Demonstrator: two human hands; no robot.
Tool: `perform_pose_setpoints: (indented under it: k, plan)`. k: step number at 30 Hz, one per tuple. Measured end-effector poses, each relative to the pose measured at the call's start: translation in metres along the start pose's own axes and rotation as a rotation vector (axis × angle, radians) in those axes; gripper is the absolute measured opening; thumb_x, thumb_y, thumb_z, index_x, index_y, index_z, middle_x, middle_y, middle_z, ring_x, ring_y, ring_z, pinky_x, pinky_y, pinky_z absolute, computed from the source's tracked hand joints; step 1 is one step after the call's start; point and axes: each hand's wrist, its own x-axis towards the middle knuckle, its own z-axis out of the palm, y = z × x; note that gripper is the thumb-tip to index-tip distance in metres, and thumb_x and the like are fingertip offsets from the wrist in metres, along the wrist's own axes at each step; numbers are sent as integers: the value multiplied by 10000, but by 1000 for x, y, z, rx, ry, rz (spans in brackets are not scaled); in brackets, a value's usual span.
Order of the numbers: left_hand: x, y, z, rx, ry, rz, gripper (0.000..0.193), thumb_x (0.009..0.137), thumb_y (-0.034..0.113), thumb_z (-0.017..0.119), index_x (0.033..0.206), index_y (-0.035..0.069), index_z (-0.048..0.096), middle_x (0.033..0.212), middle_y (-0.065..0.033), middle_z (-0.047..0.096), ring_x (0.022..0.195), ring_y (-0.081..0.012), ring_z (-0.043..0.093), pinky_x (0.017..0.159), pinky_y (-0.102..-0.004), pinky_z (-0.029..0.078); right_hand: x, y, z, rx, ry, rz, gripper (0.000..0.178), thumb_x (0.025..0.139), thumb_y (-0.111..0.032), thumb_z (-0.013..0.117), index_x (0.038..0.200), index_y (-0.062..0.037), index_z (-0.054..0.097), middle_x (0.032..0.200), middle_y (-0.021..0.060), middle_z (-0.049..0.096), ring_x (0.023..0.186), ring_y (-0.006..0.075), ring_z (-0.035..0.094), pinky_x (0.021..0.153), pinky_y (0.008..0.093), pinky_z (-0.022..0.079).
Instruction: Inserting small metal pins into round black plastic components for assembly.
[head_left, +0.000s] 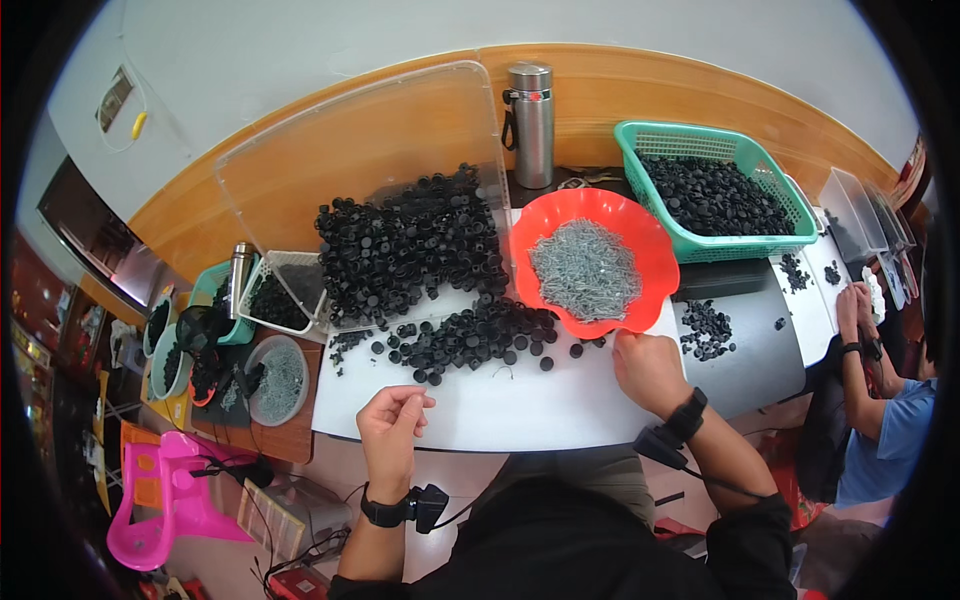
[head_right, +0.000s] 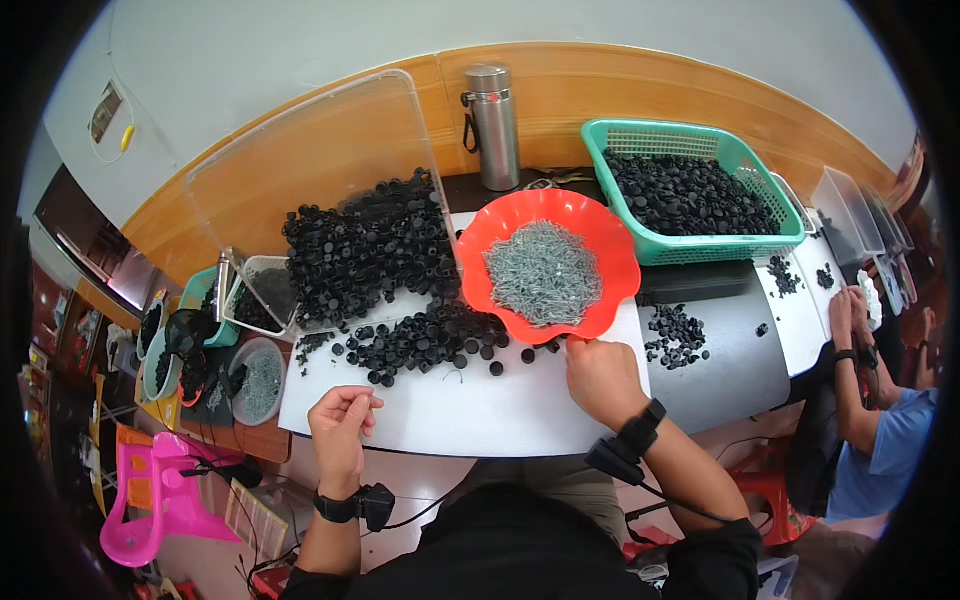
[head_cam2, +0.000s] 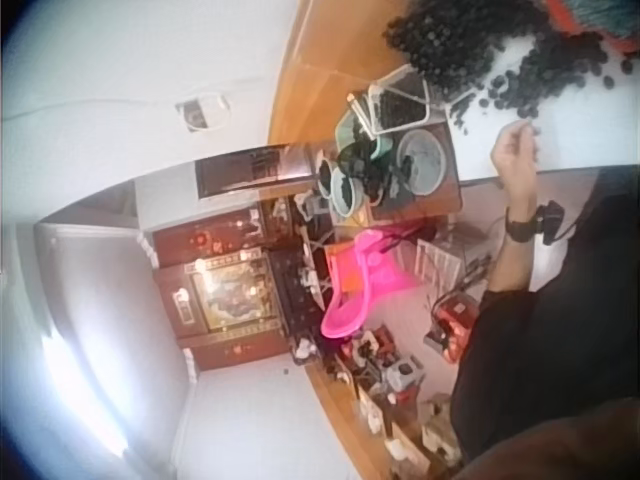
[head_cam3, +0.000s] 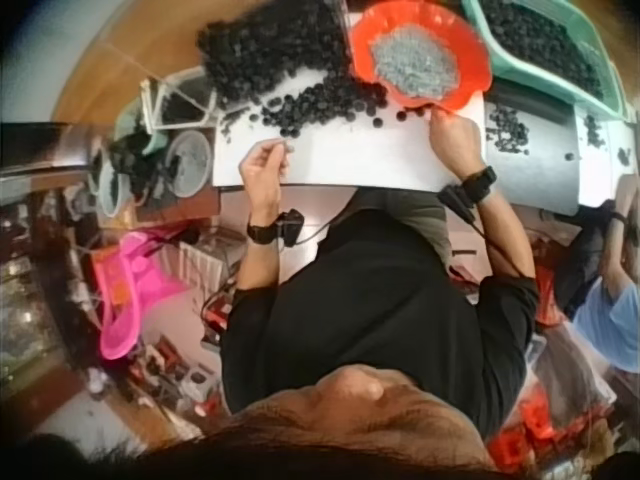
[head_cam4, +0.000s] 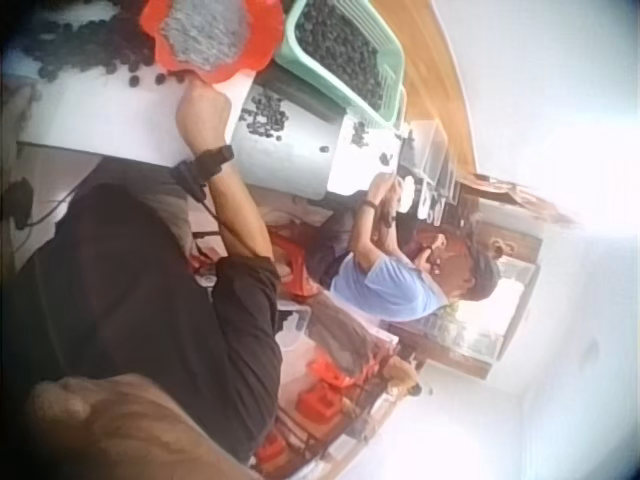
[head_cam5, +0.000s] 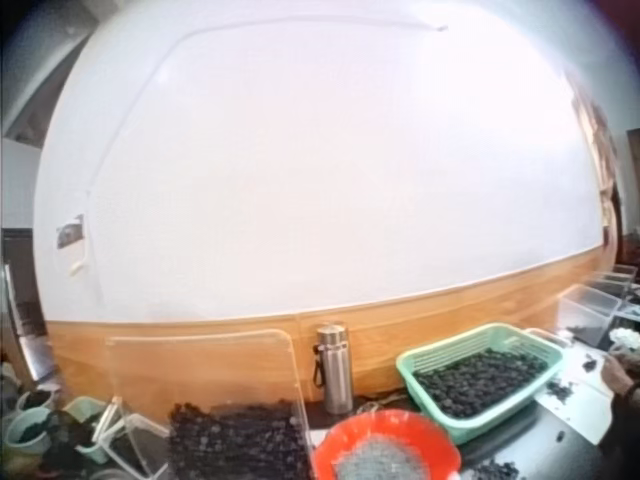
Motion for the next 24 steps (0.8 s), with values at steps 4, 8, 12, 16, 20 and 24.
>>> perform_pose_setpoints:
  k: [4,8,12,16,20,24]
  plan:
    - [6,-4,-4,126,73,23,81,837,5,594,909,-21,619,773,-78,640,599,-53,508,514,-165,388,-22,-2,-14,74,57,-31,85,716,-60,576,738,-12,509,690,161,572,601,337,589,540,430,474]
    - [16,-17,-5,368,26,224,156,743,-3,678,894,-12,640,784,-31,583,583,-63,489,523,-182,385,-34,-11,-27,324,122,-35,95,691,28,571,721,-14,490,689,156,554,599,350,571,531,418,462]
    - [26,-7,14,693,45,346,211,666,38,728,861,26,648,741,-54,539,602,-136,509,539,-256,408,-40,-30,-31,506,138,-60,116,682,67,577,722,-10,502,690,147,543,585,333,561,509,379,446]
    - [34,-10,24,925,67,407,218,636,75,738,832,46,647,728,-61,518,659,-218,541,584,-322,437,-42,-41,-28,629,151,-103,116,687,84,586,747,-6,544,693,129,548,586,308,569,518,352,454]
    - [31,-6,29,909,81,454,210,642,51,719,840,49,649,768,-59,540,709,-228,553,614,-332,448,-43,-47,-20,755,147,-109,103,709,71,607,788,8,585,727,124,569,618,285,588,546,322,467]
    - [23,-2,37,845,21,567,199,657,22,693,850,49,651,832,-72,573,780,-248,555,679,-354,459,-40,-55,-17,898,79,-75,101,725,59,618,816,20,598,751,127,579,646,272,593,572,316,471]
